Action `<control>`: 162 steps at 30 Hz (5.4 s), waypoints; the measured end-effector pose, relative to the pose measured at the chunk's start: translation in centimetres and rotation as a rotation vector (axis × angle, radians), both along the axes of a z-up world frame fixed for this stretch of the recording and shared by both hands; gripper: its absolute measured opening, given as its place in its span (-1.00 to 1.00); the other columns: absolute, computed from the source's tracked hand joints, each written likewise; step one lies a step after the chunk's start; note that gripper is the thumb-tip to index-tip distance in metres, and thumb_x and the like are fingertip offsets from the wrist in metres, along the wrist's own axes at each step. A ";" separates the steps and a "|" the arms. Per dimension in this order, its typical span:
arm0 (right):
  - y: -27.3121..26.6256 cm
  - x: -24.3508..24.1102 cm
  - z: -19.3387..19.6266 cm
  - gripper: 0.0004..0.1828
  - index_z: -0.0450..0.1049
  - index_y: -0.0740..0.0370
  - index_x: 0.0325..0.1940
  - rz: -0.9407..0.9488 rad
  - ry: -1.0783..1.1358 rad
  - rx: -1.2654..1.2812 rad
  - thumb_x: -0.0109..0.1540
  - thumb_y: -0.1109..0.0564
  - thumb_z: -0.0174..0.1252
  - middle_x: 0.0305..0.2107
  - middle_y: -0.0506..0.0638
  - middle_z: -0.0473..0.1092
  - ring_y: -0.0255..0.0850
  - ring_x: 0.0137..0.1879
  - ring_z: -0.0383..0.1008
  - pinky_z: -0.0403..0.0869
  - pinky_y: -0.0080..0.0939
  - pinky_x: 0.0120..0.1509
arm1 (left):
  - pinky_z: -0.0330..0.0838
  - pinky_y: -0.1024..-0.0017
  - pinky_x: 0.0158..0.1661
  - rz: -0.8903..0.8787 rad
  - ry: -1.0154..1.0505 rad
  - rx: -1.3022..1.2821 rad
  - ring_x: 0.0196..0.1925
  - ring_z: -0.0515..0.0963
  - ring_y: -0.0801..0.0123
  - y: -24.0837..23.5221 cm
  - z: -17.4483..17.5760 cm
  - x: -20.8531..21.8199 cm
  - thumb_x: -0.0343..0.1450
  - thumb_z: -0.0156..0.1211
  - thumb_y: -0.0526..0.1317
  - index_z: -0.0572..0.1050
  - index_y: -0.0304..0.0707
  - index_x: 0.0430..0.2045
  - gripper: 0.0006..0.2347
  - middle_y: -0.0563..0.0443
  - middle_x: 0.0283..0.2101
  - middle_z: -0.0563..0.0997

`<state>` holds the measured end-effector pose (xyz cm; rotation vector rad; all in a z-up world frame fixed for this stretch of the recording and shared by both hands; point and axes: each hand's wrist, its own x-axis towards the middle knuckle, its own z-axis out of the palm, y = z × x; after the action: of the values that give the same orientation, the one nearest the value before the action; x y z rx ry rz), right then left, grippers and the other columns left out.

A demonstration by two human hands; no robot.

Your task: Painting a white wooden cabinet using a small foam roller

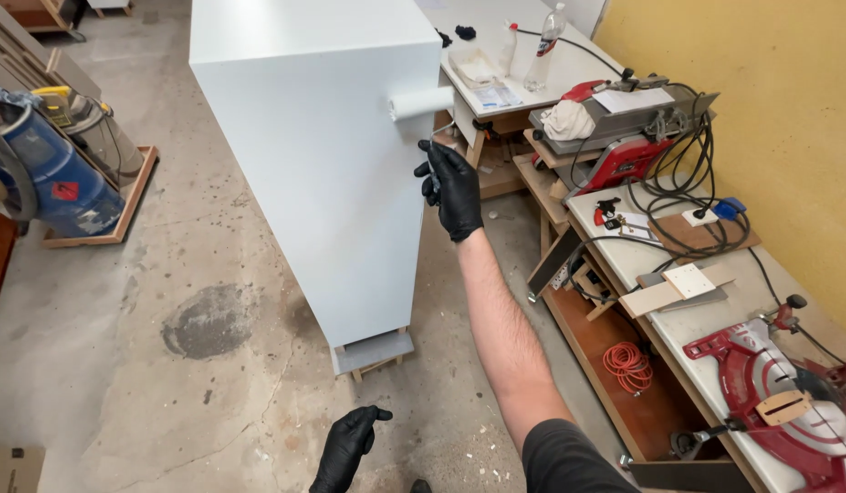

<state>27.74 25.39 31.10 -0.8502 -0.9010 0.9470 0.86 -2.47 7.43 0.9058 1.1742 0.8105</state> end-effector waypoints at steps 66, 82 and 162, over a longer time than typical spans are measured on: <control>-6.5 -0.4 -62.1 -0.73 0.64 0.19 0.01 -0.005 0.141 -0.931 0.28 0.05 0.24 -0.49 0.13 0.46 -0.24 -0.59 0.22 0.07 -0.27 -0.51 | 0.15 0.41 -0.41 -0.231 0.189 -0.252 -0.60 0.20 0.43 3.0 -15.8 0.6 0.54 -0.01 -0.09 0.78 -0.19 -0.18 -0.65 0.10 -0.69 0.20; -6.1 1.4 -37.4 -0.69 0.63 0.21 0.06 -0.008 0.042 -0.572 0.31 0.04 0.21 -0.50 0.12 0.48 -0.27 -0.59 0.23 0.10 -0.34 -0.55 | 0.12 0.47 -0.49 -0.152 0.052 -0.099 -0.66 0.22 0.46 2.6 -6.4 1.6 0.53 0.05 -0.18 0.78 -0.41 -0.26 -0.67 0.05 -0.75 0.26; -7.0 -6.9 -64.5 -0.61 0.56 0.16 0.20 0.115 0.087 -0.822 0.37 -0.05 0.13 -0.35 0.05 0.51 -0.27 -0.43 0.38 0.32 -0.31 -0.39 | 0.62 0.15 0.05 -0.009 0.010 -0.249 -0.59 0.26 0.42 -2.3 -14.3 -5.9 0.53 0.05 -0.21 0.63 -0.39 -0.55 -0.70 0.07 -0.70 0.21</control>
<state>20.81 18.37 -33.45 -1.4414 -0.4666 1.4771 -5.05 -4.82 -6.84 0.7098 1.2472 0.6362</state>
